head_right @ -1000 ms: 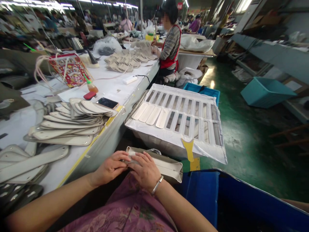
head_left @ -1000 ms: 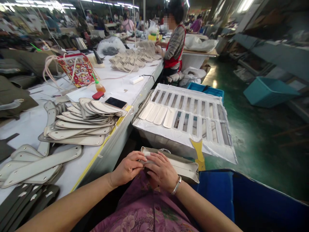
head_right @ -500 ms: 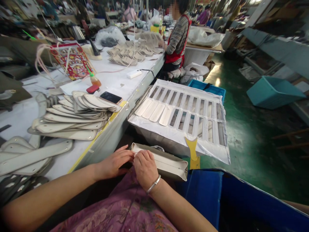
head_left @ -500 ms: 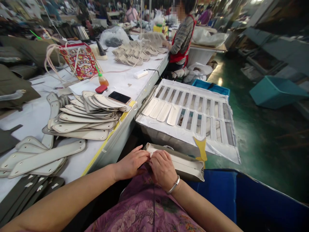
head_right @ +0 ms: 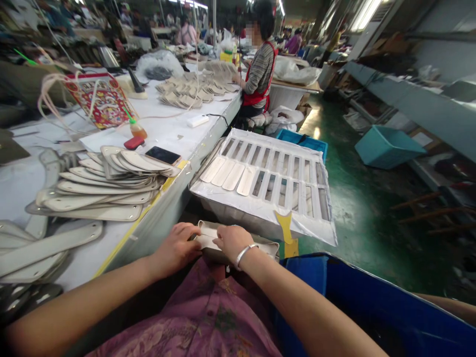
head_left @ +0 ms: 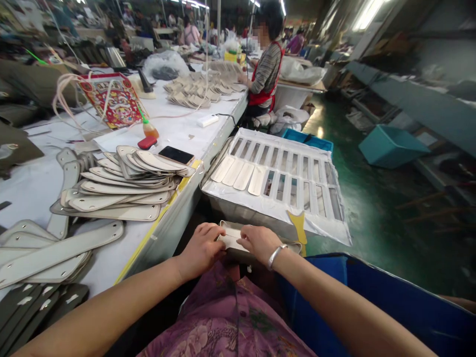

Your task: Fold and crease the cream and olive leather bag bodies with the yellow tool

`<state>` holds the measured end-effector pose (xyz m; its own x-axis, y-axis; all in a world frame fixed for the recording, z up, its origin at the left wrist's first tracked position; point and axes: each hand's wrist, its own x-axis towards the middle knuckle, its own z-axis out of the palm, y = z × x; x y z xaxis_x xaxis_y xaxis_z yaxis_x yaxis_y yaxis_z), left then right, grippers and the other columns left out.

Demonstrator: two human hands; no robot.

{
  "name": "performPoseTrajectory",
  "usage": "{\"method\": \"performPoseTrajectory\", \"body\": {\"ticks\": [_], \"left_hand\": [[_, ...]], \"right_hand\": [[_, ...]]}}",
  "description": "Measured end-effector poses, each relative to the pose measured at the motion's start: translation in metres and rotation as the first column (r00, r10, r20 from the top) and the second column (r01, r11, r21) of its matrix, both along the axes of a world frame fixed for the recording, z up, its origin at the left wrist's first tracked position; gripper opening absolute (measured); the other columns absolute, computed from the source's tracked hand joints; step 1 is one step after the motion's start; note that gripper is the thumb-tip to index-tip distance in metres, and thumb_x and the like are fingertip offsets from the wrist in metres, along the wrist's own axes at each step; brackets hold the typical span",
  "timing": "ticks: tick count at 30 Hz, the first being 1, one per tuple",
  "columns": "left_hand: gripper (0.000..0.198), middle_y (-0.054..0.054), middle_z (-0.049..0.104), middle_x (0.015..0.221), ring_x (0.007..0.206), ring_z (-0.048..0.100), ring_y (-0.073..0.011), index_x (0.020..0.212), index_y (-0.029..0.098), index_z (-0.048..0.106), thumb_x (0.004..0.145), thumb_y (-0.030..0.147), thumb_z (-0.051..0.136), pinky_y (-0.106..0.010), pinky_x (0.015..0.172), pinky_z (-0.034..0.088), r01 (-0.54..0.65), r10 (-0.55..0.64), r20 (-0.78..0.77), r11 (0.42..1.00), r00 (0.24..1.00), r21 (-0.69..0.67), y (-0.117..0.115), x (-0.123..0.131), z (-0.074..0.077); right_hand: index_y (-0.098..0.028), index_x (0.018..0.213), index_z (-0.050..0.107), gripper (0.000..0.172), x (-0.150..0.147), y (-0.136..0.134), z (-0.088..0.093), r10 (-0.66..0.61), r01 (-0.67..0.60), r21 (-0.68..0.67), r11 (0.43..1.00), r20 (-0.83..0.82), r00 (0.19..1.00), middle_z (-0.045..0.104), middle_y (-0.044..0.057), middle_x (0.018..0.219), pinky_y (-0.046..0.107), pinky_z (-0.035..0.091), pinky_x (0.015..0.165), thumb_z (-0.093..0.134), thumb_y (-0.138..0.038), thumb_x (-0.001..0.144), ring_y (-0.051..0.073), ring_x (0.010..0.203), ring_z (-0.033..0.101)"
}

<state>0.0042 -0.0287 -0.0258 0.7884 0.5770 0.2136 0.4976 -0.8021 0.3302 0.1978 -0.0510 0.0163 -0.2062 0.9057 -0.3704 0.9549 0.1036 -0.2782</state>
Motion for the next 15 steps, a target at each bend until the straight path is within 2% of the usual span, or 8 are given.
{"method": "performPoseTrajectory", "body": {"ticks": [3,7,11,15], "left_hand": [[0.017,-0.009,0.056,0.097,0.09,0.052,-0.0255,0.087,0.018,0.058,0.074,0.028,0.063,-0.039,0.075,0.046,-0.051,0.048,-0.234,0.999,0.971,-0.009,0.001,0.011,0.016],[0.024,-0.013,0.062,0.088,0.078,0.06,-0.0281,0.086,0.014,0.063,0.072,0.032,0.064,-0.036,0.061,0.049,0.01,-0.075,-0.525,0.992,0.848,-0.125,0.013,0.037,0.032],[0.016,-0.01,0.065,0.069,0.067,0.063,-0.0287,0.072,0.016,0.068,0.067,0.031,0.067,-0.035,0.056,0.048,0.128,-0.232,-0.591,0.969,0.773,-0.213,0.028,0.059,0.036],[0.011,-0.009,0.067,0.077,0.07,0.064,-0.0283,0.077,0.019,0.068,0.069,0.025,0.062,-0.034,0.058,0.048,0.245,-0.349,-0.581,0.936,0.736,-0.253,0.033,0.059,0.035]], "right_hand": [[-0.017,0.073,0.065,0.029,0.001,0.023,0.007,0.029,-0.021,-0.242,0.97,0.03,0.999,0.066,0.006,0.07,0.028,0.045,0.064,0.051,-0.04,0.082,0.02,0.07,0.063],[-0.014,0.07,0.065,0.032,-0.007,0.037,0.004,0.022,-0.023,-0.438,0.898,-0.006,1.0,0.064,0.004,0.056,0.024,0.045,0.05,0.051,-0.04,0.081,0.015,0.048,0.06],[-0.01,0.073,0.067,0.026,-0.008,0.036,0.004,-0.008,0.004,-0.489,0.872,-0.006,1.0,0.067,0.008,0.06,0.024,0.046,0.05,0.052,-0.03,0.08,0.015,0.048,0.06],[-0.009,0.076,0.068,0.02,-0.005,0.033,0.005,-0.029,0.021,-0.469,0.883,-0.01,1.0,0.068,0.01,0.065,0.025,0.047,0.058,0.056,-0.025,0.076,0.018,0.058,0.064]]}}
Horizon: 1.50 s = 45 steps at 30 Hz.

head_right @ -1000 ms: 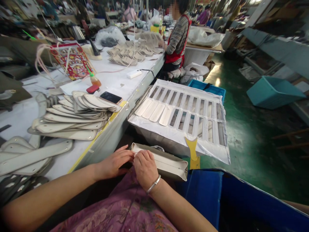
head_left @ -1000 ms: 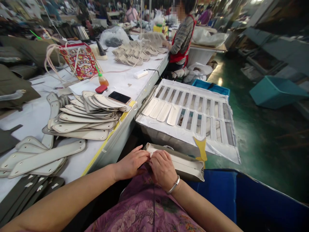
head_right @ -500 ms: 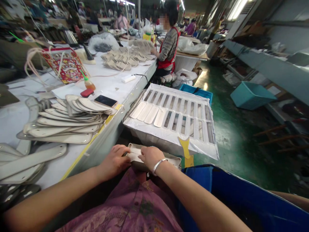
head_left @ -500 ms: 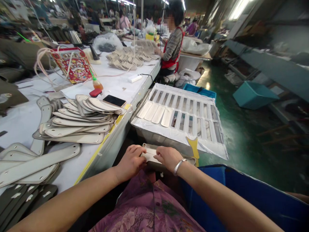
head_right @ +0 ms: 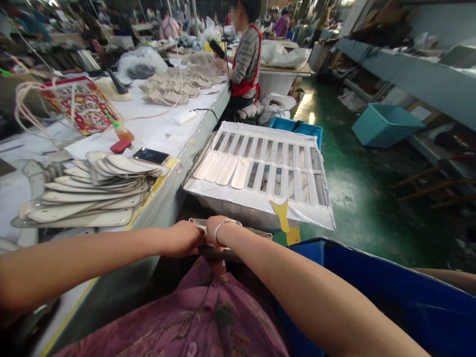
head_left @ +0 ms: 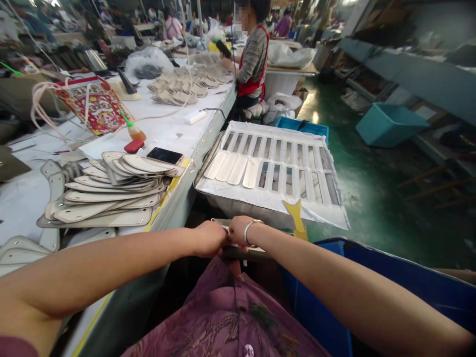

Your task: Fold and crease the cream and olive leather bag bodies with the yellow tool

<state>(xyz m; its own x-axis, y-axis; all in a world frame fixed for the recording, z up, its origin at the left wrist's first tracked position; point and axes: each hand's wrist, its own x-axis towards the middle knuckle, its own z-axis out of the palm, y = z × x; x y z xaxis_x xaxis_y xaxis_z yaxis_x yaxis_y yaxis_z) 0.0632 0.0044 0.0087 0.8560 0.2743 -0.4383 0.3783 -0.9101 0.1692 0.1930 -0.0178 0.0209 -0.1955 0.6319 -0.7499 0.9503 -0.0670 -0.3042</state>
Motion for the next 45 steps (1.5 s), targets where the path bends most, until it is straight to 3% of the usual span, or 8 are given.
{"method": "performPoseTrajectory", "body": {"ticks": [13,15,17,20,28,34,39,45], "left_hand": [[0.016,-0.005,0.06,0.087,0.074,0.057,-0.0176,0.077,0.018,0.058,0.085,0.024,0.046,-0.027,0.059,0.045,0.33,-0.339,0.272,0.941,0.901,0.078,0.001,-0.036,-0.019],[0.014,-0.004,0.06,0.086,0.074,0.058,-0.0173,0.08,0.018,0.057,0.083,0.031,0.052,-0.026,0.059,0.045,0.239,-0.245,0.232,0.97,0.941,0.051,0.009,-0.036,-0.013],[0.03,-0.004,0.06,0.089,0.073,0.059,-0.018,0.09,0.017,0.054,0.075,0.042,0.06,-0.026,0.058,0.045,-0.005,-0.003,0.19,0.999,0.982,0.038,0.014,-0.034,-0.005],[0.052,-0.006,0.06,0.093,0.074,0.061,-0.0215,0.099,0.016,0.052,0.066,0.054,0.065,-0.029,0.058,0.047,-0.207,0.197,0.141,0.976,0.97,0.064,0.011,-0.025,0.006],[0.029,-0.01,0.065,0.064,0.059,0.063,-0.0264,0.07,0.014,0.066,0.07,0.043,0.065,-0.03,0.049,0.044,0.051,-0.041,-0.091,0.993,0.995,0.104,-0.006,0.015,-0.002],[0.011,-0.005,0.066,0.062,0.055,0.06,-0.0211,0.066,0.019,0.066,0.071,0.028,0.063,-0.028,0.048,0.04,0.246,-0.245,-0.032,0.969,0.969,0.029,-0.001,0.014,-0.004],[0.011,-0.004,0.064,0.064,0.057,0.058,-0.0179,0.064,0.017,0.062,0.072,0.013,0.056,-0.028,0.051,0.04,0.471,-0.473,0.168,0.881,0.865,0.054,-0.001,-0.006,-0.007],[0.042,-0.008,0.065,0.084,0.072,0.062,-0.0241,0.091,0.015,0.06,0.07,0.052,0.062,-0.03,0.055,0.046,0.078,-0.088,0.12,0.993,0.989,0.083,-0.002,0.007,-0.007]], "right_hand": [[-0.013,0.073,0.07,0.023,0.0,0.005,0.0,-0.029,0.029,0.03,0.999,0.02,0.999,0.069,0.009,0.07,0.027,0.048,0.064,0.059,-0.034,0.071,0.022,0.072,0.065],[-0.014,0.076,0.07,0.029,0.003,0.004,0.001,-0.038,0.036,0.061,0.997,0.017,0.999,0.069,0.009,0.071,0.027,0.048,0.064,0.059,-0.04,0.071,0.023,0.074,0.065],[-0.014,0.079,0.07,0.032,0.007,0.002,0.0,-0.037,0.037,0.078,0.996,-0.002,0.999,0.069,0.009,0.071,0.026,0.047,0.063,0.057,-0.043,0.073,0.021,0.071,0.065],[-0.016,0.081,0.069,0.031,0.015,-0.005,-0.003,-0.02,0.024,0.072,0.997,-0.055,0.998,0.069,0.005,0.07,0.021,0.046,0.058,0.049,-0.039,0.081,0.015,0.064,0.065],[-0.01,0.071,0.068,0.045,0.03,-0.005,-0.001,0.012,-0.01,0.107,0.994,-0.013,1.0,0.067,0.011,0.063,0.027,0.047,0.062,0.048,-0.05,0.08,0.019,0.06,0.064],[-0.012,0.068,0.068,0.042,0.027,-0.004,-0.011,-0.054,0.053,-0.028,0.998,-0.025,0.998,0.068,0.007,0.064,0.023,0.046,0.05,0.052,-0.05,0.075,0.015,0.05,0.061],[-0.011,0.064,0.068,0.04,0.028,-0.006,-0.016,-0.111,0.11,-0.027,0.994,-0.036,0.993,0.068,0.009,0.065,0.024,0.046,0.05,0.051,-0.046,0.074,0.017,0.055,0.063],[-0.011,0.073,0.068,0.038,0.033,-0.009,-0.021,-0.165,0.163,-0.032,0.986,-0.075,0.983,0.07,0.01,0.07,0.022,0.045,0.044,0.046,-0.041,0.077,0.018,0.055,0.064]]}}
